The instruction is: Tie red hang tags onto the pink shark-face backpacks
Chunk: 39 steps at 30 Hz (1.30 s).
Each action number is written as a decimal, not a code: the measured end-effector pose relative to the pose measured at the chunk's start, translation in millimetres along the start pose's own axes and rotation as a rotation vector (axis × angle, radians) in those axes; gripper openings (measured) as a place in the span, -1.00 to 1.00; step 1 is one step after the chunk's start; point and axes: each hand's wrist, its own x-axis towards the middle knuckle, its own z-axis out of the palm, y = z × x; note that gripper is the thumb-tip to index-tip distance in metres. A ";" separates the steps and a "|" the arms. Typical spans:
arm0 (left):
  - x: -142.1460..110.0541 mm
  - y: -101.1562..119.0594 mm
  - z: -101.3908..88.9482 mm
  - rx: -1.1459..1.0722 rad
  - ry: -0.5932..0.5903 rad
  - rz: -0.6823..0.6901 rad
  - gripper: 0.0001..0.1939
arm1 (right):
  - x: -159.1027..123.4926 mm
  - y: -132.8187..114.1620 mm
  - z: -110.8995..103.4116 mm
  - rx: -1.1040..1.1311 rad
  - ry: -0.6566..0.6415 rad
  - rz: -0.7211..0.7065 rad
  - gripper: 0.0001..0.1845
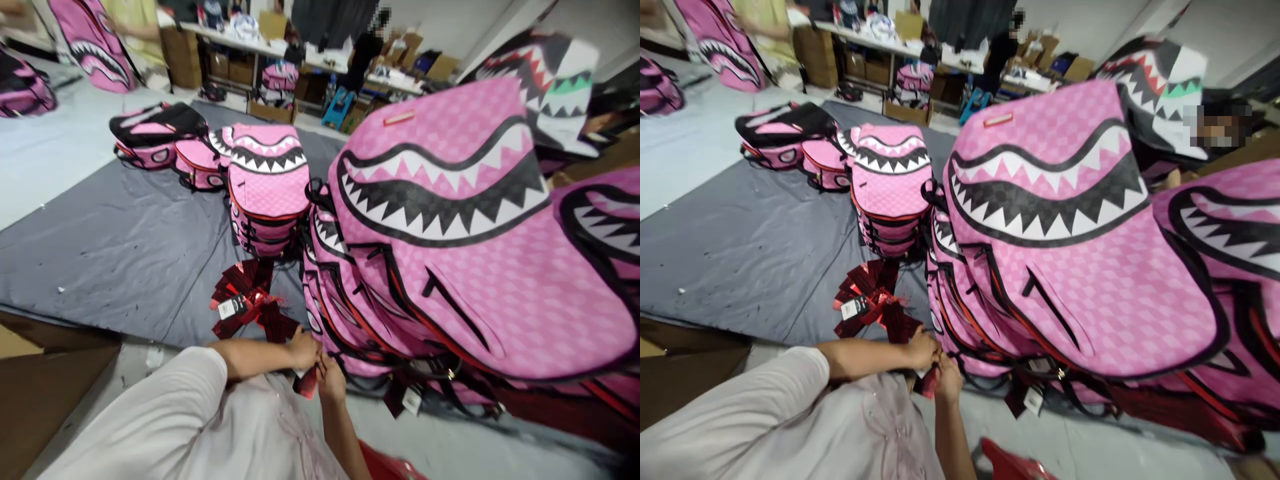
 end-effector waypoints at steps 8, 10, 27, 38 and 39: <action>-72.4 -123.6 -98.8 -0.073 0.504 -0.148 -0.73 | -14.2 8.9 -34.2 -0.386 0.047 -0.285 -0.55; -77.3 -157.6 -120.8 0.051 0.467 -0.132 -0.74 | -21.7 1.3 -17.6 -0.561 -0.038 -0.505 -0.61; -62.2 -180.0 -147.9 0.355 0.254 0.057 -0.78 | -15.2 -53.0 180.4 -1.339 -0.521 -1.091 -0.61; -116.7 -182.8 -227.4 0.683 0.453 -0.089 -0.68 | -6.3 -63.9 166.6 -1.279 -0.539 -1.042 -0.62; -119.9 -181.2 -232.7 0.690 0.450 -0.101 -0.63 | -9.3 -66.6 164.7 -1.222 -0.523 -1.037 -0.64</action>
